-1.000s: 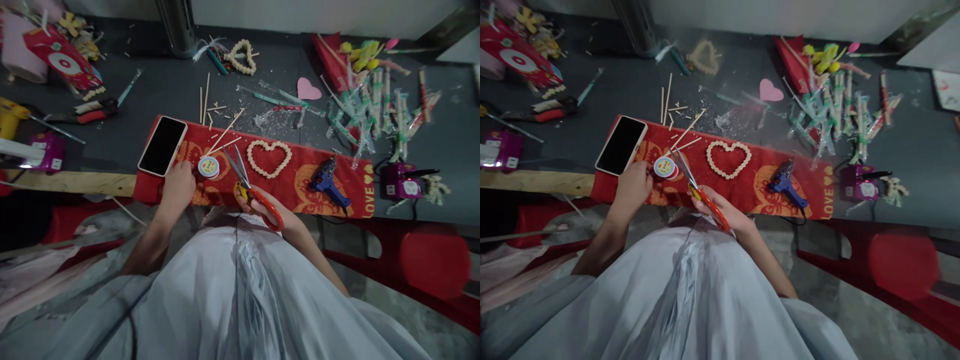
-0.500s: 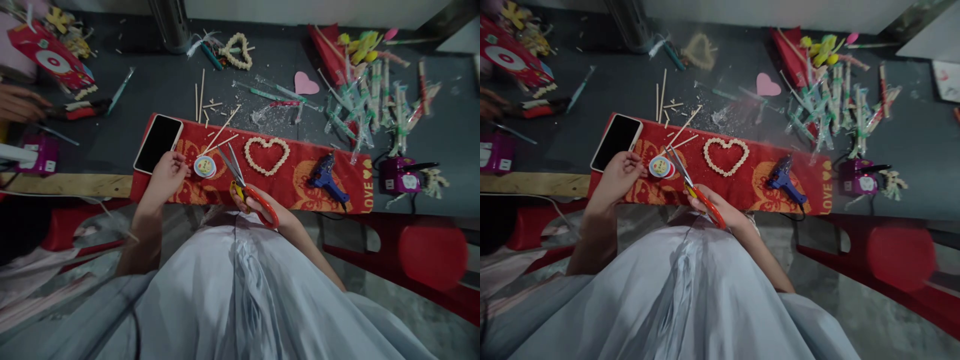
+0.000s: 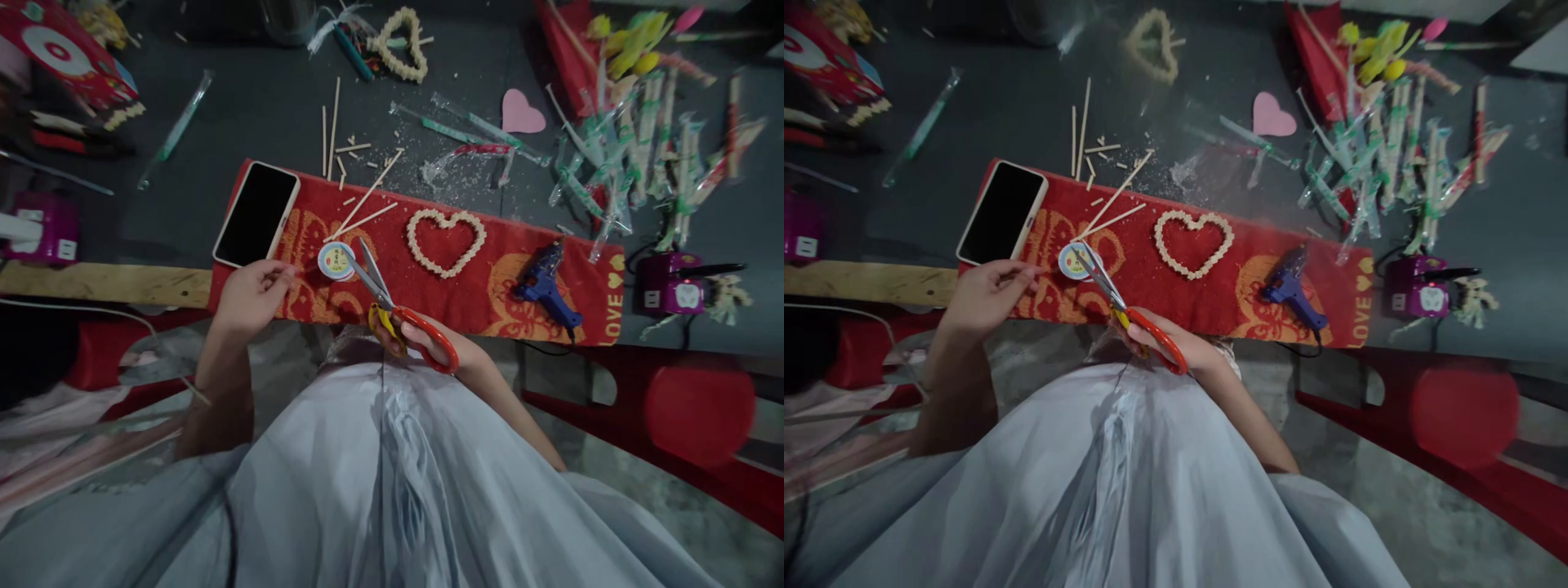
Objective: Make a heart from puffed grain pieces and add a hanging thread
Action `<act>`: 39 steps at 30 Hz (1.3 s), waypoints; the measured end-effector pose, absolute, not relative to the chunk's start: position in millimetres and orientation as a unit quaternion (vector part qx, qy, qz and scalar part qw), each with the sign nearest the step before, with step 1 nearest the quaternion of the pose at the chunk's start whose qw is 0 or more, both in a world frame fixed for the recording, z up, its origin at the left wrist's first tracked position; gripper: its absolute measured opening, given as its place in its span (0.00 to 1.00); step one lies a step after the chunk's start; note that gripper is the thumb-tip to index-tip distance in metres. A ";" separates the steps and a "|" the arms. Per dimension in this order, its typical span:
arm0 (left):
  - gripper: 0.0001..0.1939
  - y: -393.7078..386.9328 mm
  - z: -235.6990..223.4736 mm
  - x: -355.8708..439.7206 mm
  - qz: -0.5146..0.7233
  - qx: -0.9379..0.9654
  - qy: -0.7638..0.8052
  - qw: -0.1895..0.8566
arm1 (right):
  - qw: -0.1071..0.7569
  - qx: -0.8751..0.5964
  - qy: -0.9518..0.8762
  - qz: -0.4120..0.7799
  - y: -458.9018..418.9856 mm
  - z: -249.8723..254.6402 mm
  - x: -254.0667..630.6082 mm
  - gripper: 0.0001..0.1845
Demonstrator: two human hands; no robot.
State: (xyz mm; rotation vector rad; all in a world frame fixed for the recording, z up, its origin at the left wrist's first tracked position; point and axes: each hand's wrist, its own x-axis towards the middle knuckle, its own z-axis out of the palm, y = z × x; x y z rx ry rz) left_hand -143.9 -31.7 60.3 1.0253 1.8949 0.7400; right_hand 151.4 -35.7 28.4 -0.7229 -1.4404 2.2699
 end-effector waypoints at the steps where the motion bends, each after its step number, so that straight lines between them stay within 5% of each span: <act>1: 0.11 -33.6 60.3 -145.6 0.284 0.417 0.759 0.412 | 0.170 -0.254 -0.502 0.809 -36.1 29.1 152.1 0.33; 15: 0.17 -47.2 89.7 -142.9 0.284 0.383 0.714 0.512 | 0.038 -0.262 -0.546 0.795 -30.5 42.3 138.1 0.37; 39: 0.13 -28.2 95.4 -158.4 0.294 0.442 0.694 0.486 | 0.178 -0.245 -0.465 0.832 -21.0 28.0 123.1 0.31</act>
